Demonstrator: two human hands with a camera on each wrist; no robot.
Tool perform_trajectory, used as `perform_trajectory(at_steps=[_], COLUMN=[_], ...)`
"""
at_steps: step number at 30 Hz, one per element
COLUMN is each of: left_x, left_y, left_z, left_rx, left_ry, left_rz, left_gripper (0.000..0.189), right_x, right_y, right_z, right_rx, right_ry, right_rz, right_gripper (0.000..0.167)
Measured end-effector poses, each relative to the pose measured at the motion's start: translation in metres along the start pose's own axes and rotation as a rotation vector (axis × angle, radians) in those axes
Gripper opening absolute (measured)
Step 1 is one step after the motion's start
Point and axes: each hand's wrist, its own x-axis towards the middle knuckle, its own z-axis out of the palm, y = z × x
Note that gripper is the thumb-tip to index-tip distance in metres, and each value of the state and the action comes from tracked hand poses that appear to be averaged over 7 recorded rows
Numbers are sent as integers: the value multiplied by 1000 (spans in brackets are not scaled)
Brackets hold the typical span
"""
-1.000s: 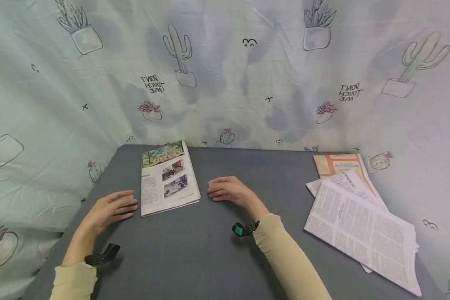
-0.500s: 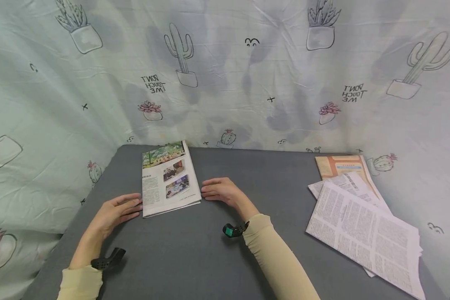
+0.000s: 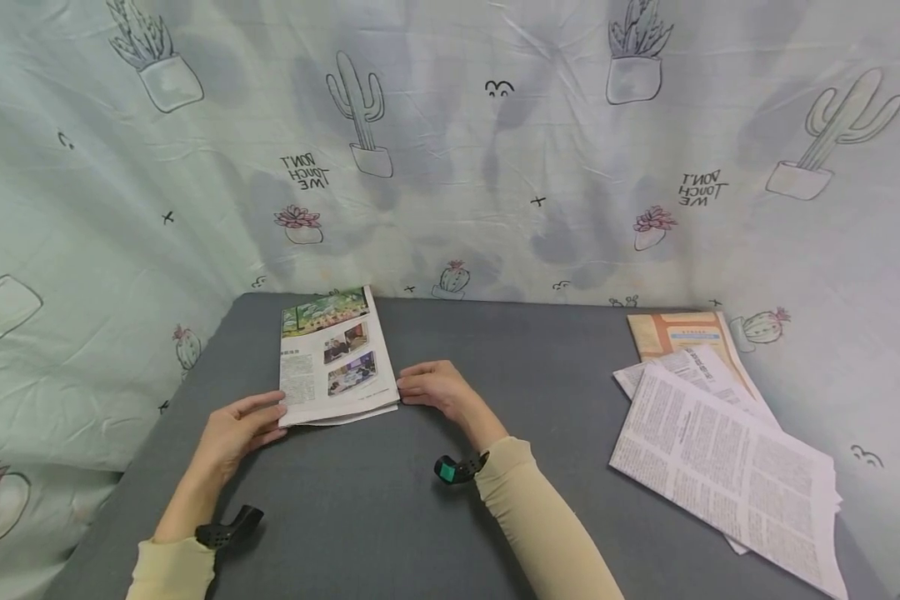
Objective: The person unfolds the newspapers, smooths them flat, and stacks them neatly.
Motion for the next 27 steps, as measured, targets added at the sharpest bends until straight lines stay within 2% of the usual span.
perform_trajectory(at_steps=[4,7,13,16,21,27], left_x=[1,1,-1,-2,-1,0], left_y=[-1,0,3,3,2,1], left_z=[0,-1,-5,-7,-11,-14], left_rx=[-124,-210,-313,-332,-349,-358], left_ry=[18,1,-18,-21,-46,-68], left_rz=[-22,-49,-101,-114,-113,-111], left_gripper=[50,51,52,53,51,41], right_x=[-1,-2,-3,-1,4,11], right_y=[1,1,2,2,6,13], right_z=[3,7,14,17,21,24], right_rx=[-33,-81,-157,-125,1,23], right_ry=[27,68,154,135,65,83], right_rz=[-10,-23,-44,-40,-40,-113], right_gripper=[34,30,37,43,53,59])
